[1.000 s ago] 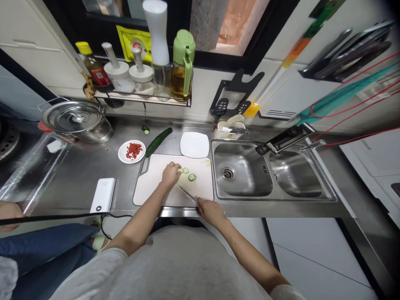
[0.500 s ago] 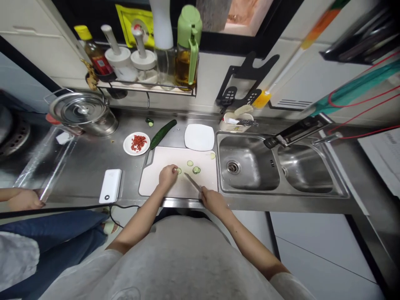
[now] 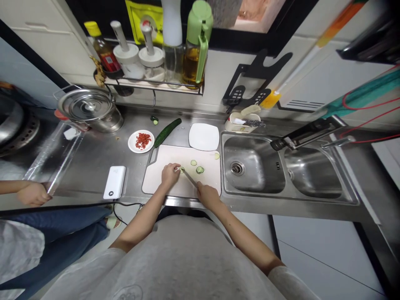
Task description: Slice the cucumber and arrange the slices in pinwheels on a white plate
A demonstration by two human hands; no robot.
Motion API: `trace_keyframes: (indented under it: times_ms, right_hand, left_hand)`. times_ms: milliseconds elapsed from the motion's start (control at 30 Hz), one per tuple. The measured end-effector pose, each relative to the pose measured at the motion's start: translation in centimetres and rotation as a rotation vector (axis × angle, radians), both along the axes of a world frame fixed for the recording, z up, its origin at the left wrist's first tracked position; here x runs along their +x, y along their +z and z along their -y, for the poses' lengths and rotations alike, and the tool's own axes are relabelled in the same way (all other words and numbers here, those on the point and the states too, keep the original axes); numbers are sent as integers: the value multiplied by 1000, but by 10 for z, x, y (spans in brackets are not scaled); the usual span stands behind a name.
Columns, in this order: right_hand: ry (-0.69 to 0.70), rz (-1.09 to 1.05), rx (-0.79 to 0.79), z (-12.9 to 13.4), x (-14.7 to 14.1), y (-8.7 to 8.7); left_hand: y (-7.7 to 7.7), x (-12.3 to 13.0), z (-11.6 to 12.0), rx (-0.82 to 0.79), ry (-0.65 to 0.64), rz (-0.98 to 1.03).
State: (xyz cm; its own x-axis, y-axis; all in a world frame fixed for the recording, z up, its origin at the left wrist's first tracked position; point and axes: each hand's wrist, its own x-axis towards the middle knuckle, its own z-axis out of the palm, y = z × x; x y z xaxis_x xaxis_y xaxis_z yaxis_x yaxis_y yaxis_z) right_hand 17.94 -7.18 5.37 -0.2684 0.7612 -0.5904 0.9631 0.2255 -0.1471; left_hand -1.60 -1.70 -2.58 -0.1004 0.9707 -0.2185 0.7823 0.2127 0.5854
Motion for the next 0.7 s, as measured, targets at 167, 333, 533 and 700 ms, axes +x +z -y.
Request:
trace_keyframes:
  times_ms: [167, 333, 533, 700]
  right_hand:
    - [4, 4, -26, -3, -2, 2]
    - [-18, 9, -47, -5, -5, 1]
    - [-16, -1, -49, -6, -7, 2]
    - [-22, 14, -62, -7, -9, 3]
  left_hand:
    - [1, 0, -1, -24, 15, -4]
    - [3, 2, -2, -37, 30, -14]
    - [3, 3, -2, -39, 20, -20]
    - [2, 2, -2, -27, 15, -28]
